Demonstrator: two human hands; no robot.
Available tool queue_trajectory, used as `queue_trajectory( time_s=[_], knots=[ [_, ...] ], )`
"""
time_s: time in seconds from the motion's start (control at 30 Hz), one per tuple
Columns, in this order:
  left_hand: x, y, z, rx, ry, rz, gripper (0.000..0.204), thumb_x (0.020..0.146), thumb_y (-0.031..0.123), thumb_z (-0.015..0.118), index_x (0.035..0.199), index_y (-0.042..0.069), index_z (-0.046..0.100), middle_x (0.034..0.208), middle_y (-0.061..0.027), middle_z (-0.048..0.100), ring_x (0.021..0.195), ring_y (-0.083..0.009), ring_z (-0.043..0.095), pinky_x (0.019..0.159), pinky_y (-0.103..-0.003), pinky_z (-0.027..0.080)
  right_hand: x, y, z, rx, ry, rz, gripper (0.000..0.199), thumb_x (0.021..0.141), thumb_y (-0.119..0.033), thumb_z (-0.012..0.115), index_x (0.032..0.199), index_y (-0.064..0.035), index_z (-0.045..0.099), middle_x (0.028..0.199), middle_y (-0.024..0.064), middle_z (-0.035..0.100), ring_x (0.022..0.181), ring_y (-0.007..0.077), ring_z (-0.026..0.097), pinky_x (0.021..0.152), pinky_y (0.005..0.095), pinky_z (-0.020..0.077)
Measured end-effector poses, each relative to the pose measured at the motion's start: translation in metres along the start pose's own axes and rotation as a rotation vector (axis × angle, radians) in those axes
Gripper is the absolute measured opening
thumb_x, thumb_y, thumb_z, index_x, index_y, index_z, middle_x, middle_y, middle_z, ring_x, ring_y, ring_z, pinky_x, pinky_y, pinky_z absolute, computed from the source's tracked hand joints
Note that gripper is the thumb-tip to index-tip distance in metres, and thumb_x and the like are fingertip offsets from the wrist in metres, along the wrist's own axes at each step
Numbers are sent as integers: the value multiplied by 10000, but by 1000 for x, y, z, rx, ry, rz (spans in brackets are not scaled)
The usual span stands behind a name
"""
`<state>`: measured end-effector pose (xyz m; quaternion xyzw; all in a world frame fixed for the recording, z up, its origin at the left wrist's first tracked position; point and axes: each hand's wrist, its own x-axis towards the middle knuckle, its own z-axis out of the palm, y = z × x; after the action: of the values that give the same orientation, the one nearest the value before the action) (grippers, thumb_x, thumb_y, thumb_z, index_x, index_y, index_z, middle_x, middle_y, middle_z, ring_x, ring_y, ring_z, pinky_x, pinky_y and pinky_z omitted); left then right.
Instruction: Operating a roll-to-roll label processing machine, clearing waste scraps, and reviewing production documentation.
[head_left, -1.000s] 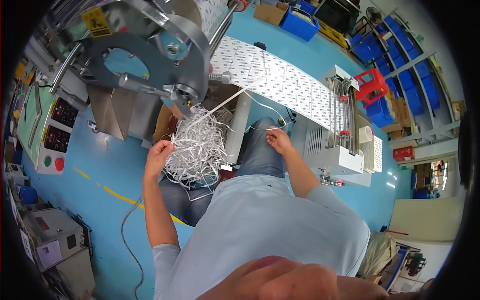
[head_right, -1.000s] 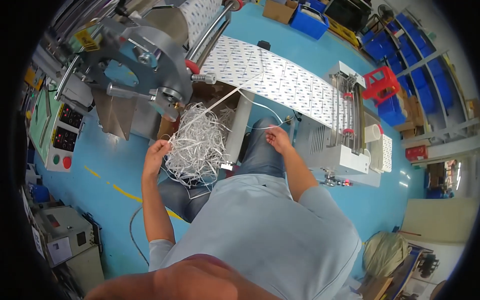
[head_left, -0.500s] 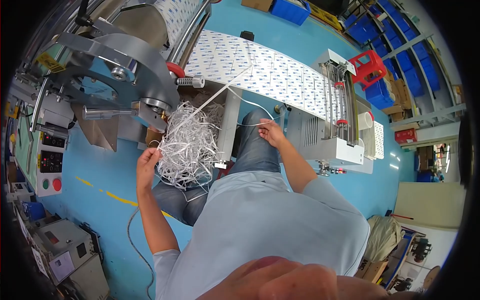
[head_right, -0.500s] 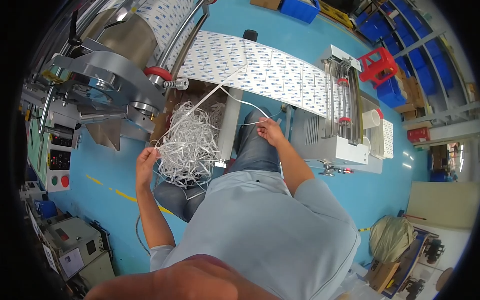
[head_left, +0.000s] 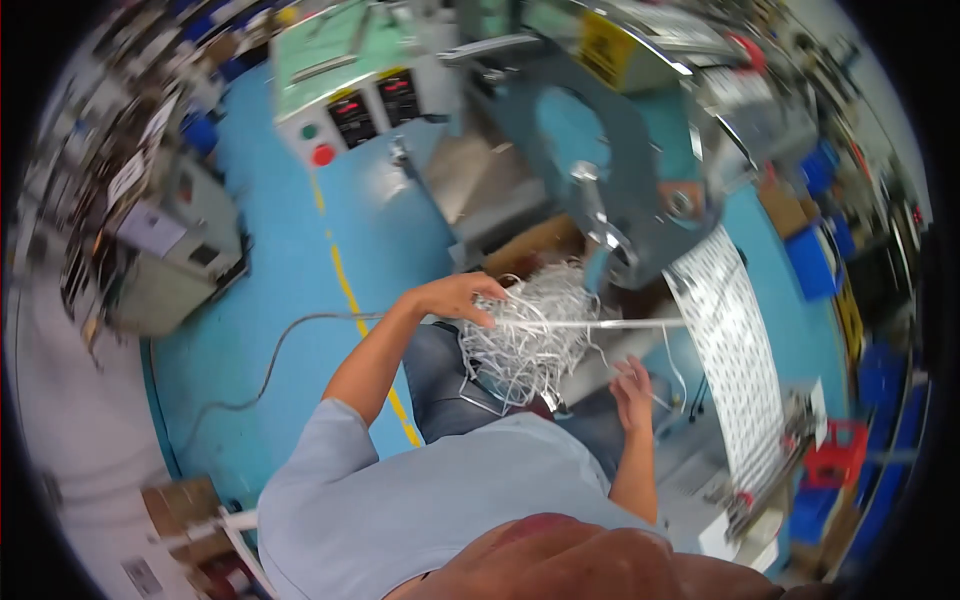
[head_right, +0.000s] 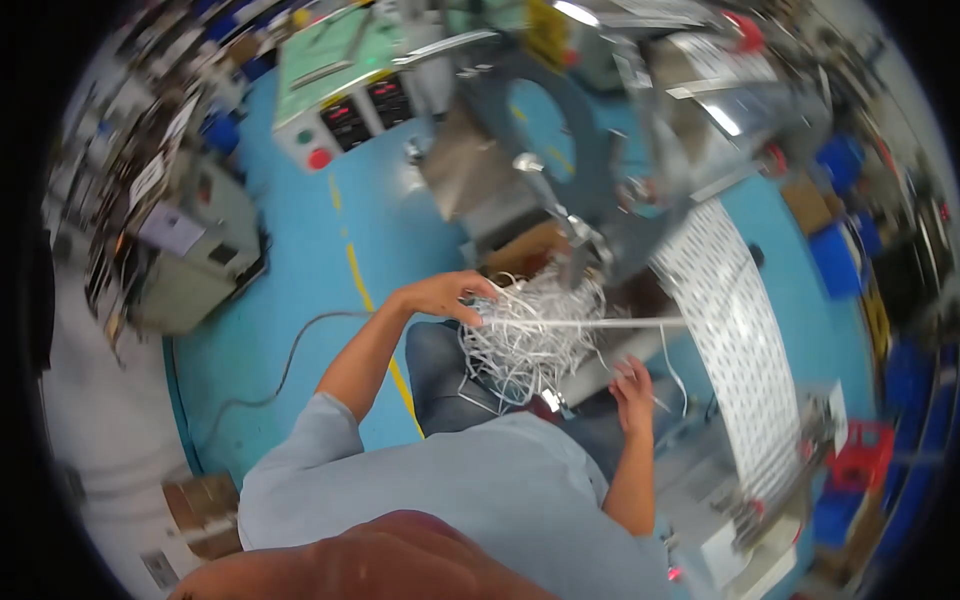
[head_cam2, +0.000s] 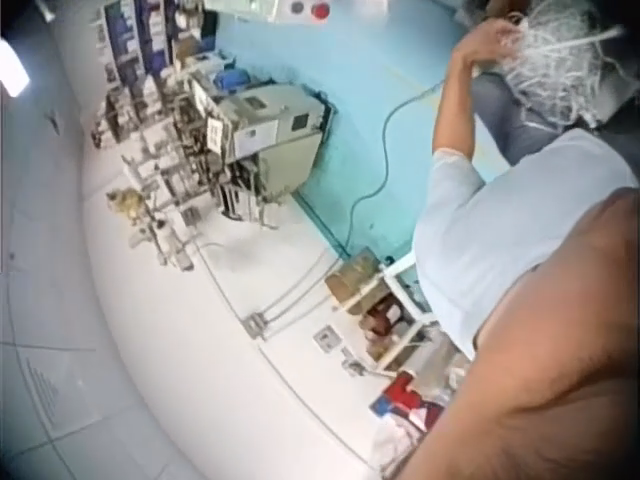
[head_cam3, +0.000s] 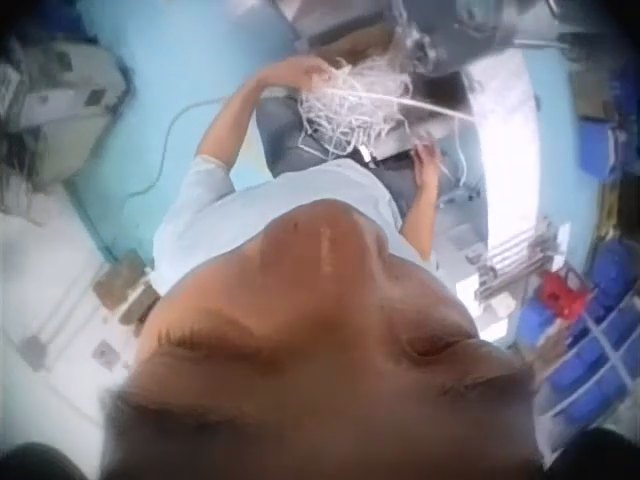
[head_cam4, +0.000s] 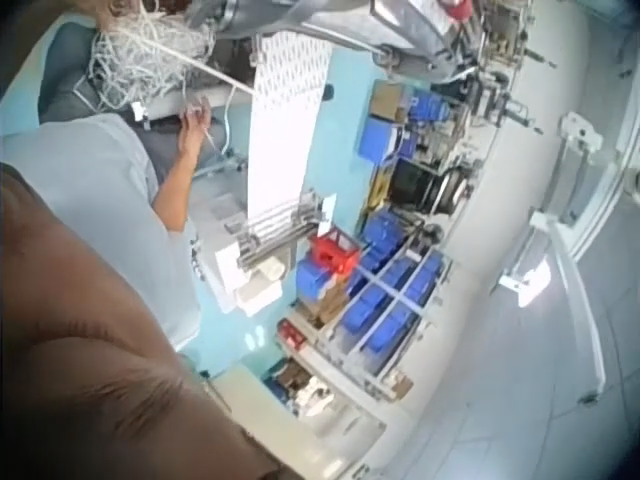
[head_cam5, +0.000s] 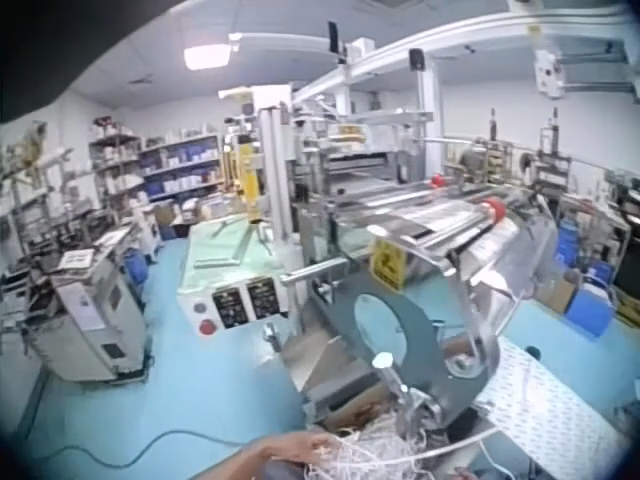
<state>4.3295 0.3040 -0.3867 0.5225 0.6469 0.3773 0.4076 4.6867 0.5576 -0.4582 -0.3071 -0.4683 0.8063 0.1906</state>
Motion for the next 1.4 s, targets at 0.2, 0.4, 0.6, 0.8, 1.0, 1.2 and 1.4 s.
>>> queue_trajectory(
  time_s=[0.2,0.4,0.6,0.8,1.0,1.2,1.4],
  knots=[
    [-72,15,-57,43,93,-126,749,659,292,804,1301,120,459,1300,-87,462,1218,-234,421,1005,-384,359,0,9,-3,16,7,-61,466,824,-3,575,1270,-54,448,1089,97,588,782,139,583,669,238,490],
    [-114,34,-103,215,520,-97,606,682,244,769,1215,118,510,1303,-84,459,1190,-246,443,971,-393,387,-13,11,-7,37,65,-54,449,840,-41,595,1263,-49,445,1090,101,590,784,139,584,667,244,488],
    [-90,44,-143,1224,1332,-105,442,633,196,765,999,30,581,1136,-202,501,1016,-370,504,837,-424,427,-11,15,-29,65,133,-3,492,827,-117,639,1266,-47,426,1104,94,579,837,155,582,746,268,486],
    [-58,32,-147,1544,1221,-392,449,736,346,706,1031,21,613,1185,-228,510,1109,-372,488,939,-434,397,40,-17,-75,45,105,62,435,845,-148,626,1244,-93,462,1077,58,590,859,136,572,775,259,475],
    [-1,40,-120,1553,1297,-481,441,817,415,617,1027,27,626,1154,-197,569,1146,-363,484,921,-443,413,19,-20,-128,38,168,67,410,845,-57,583,1236,-101,467,1119,19,572,758,87,537,704,238,458],
    [129,64,71,507,676,-25,227,831,141,637,1025,30,600,1046,-112,615,975,-245,579,871,-344,435,-3,-20,-158,55,225,34,430,819,-38,613,1225,-84,481,1095,33,578,735,80,530,658,216,438],
    [263,145,230,120,296,161,464,858,261,588,1206,-25,476,1279,-212,466,1207,-290,443,1011,-363,333,-16,-23,-169,37,204,58,434,822,-40,612,1232,-66,471,1101,48,575,747,87,526,667,220,438]
  ],
)
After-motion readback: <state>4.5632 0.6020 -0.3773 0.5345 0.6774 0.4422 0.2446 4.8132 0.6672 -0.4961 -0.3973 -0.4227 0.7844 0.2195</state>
